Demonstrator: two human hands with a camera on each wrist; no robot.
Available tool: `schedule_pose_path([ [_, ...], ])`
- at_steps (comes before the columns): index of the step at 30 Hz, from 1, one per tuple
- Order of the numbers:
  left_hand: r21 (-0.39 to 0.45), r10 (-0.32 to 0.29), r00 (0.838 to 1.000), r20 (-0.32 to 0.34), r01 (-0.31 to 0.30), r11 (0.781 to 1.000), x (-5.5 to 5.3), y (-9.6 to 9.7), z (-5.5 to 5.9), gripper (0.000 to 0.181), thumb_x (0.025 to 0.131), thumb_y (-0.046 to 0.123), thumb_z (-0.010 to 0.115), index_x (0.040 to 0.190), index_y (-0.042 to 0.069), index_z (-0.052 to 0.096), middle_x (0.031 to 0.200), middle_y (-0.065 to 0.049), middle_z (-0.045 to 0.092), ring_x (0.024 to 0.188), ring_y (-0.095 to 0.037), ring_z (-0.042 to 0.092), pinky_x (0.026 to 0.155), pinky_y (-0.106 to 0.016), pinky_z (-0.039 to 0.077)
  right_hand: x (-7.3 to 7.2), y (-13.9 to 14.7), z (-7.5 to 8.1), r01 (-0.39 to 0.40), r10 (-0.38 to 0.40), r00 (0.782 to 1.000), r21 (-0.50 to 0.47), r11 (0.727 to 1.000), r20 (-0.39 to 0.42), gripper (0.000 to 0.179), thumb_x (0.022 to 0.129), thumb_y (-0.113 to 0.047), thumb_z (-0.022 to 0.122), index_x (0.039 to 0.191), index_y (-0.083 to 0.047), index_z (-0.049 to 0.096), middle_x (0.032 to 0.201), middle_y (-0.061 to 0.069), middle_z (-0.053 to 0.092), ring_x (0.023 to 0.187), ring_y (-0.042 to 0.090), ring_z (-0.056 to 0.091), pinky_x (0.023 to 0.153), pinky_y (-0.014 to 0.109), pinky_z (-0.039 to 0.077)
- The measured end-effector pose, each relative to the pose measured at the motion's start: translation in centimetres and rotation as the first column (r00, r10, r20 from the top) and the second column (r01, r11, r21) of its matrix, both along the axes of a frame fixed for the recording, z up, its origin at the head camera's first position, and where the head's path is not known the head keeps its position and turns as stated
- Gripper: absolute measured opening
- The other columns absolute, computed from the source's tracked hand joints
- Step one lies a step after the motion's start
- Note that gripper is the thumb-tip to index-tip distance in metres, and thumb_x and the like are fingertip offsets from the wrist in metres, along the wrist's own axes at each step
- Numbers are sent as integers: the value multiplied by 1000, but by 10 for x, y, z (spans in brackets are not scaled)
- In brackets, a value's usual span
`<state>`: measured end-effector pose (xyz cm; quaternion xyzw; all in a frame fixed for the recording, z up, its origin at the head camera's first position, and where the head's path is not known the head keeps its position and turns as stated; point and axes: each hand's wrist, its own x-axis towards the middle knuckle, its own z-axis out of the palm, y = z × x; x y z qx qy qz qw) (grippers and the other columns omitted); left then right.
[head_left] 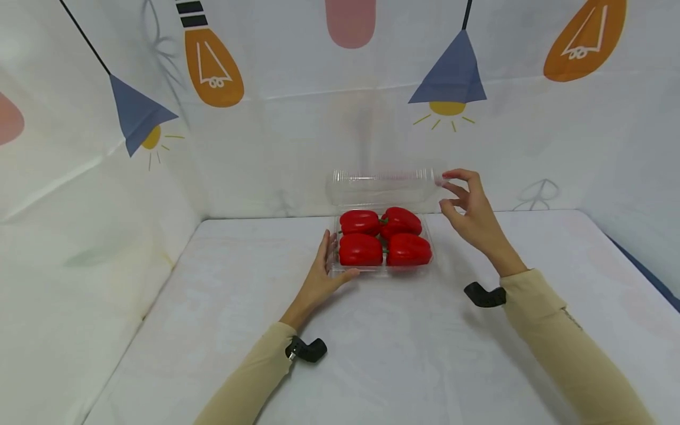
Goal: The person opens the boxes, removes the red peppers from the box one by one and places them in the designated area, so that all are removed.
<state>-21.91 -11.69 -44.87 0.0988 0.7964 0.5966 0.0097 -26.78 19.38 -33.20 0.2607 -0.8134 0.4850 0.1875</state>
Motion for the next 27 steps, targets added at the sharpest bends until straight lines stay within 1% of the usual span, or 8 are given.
schedule_pose_path([
  [4, 10, -6, 1000, 3, 6, 1000, 0, 0, 1, 113, 74, 42, 79, 153, 23, 0, 157, 8, 19, 145, -15, 21, 115, -42, 24, -7, -4, 0, -45, 45, 999, -74, 996, 1, 52, 87, 14, 47, 135, 8, 27, 135, 20, 35, 130, 42, 41, 89, 9, 44],
  [8, 7, -7, 1000, 8, 7, 1000, 1, 0, 1, 113, 74, 42, 78, 153, 27, 0, 157, 8, 19, 145, -14, 21, 115, -42, 24, -13, -5, 0, -70, 73, 997, -119, 990, 23, 59, 89, 12, 46, 143, -3, 26, 137, 18, 34, 134, 37, 37, 93, 10, 42],
  [12, 2, -2, 1000, 10, 2, 1000, 0, 0, 1, 112, 74, 42, 78, 153, 25, 0, 157, 10, 19, 145, -13, 22, 115, -42, 24, -20, -4, -2, -97, 109, 990, -129, 987, 92, 65, 91, 6, 47, 148, -11, 21, 144, 20, 30, 138, 36, 31, 96, 13, 42],
  [14, 3, -2, 1000, 6, 2, 1000, 0, -1, 1, 112, 74, 42, 78, 153, 22, 0, 157, 9, 19, 145, -14, 22, 115, -42, 24, -24, -4, -4, -104, 119, 984, -115, 988, 134, 67, 92, 4, 47, 150, -11, 17, 148, 19, 27, 140, 36, 28, 101, 19, 41],
  [17, 2, 0, 1000, 10, 0, 1000, 0, -2, 1, 112, 74, 42, 78, 153, 22, 0, 157, 10, 19, 145, -14, 22, 115, -42, 24, -29, -5, -7, -114, 131, 973, -96, 989, 188, 72, 93, 3, 46, 152, -11, 9, 153, 17, 21, 143, 35, 23, 109, 37, 37],
  [20, 4, -2, 1000, 10, 2, 1000, 1, -2, 1, 113, 74, 44, 78, 153, 23, 0, 157, 9, 19, 145, -14, 22, 115, -42, 23, -32, -7, -9, -113, 131, 965, -95, 989, 226, 75, 93, 2, 47, 153, -12, 4, 157, 14, 15, 145, 33, 18, 110, 53, 28],
  [21, 2, -7, 1000, 23, 7, 1000, 3, -2, 5, 112, 75, 42, 78, 153, 23, 0, 157, 8, 18, 145, -14, 21, 115, -42, 23, -33, -7, -10, -110, 130, 962, -95, 989, 239, 76, 93, 2, 47, 153, -12, 3, 158, 13, 13, 145, 33, 16, 110, 56, 25],
  [27, 0, -11, 1000, 26, 11, 1000, 3, -1, 5, 112, 75, 41, 78, 153, 22, 0, 157, 8, 19, 145, -14, 21, 115, -41, 23, -40, -6, -17, -91, 113, 930, -78, 993, 351, 77, 94, -3, 50, 153, -14, 1, 160, 5, 5, 147, 27, 9, 114, 56, 17],
])
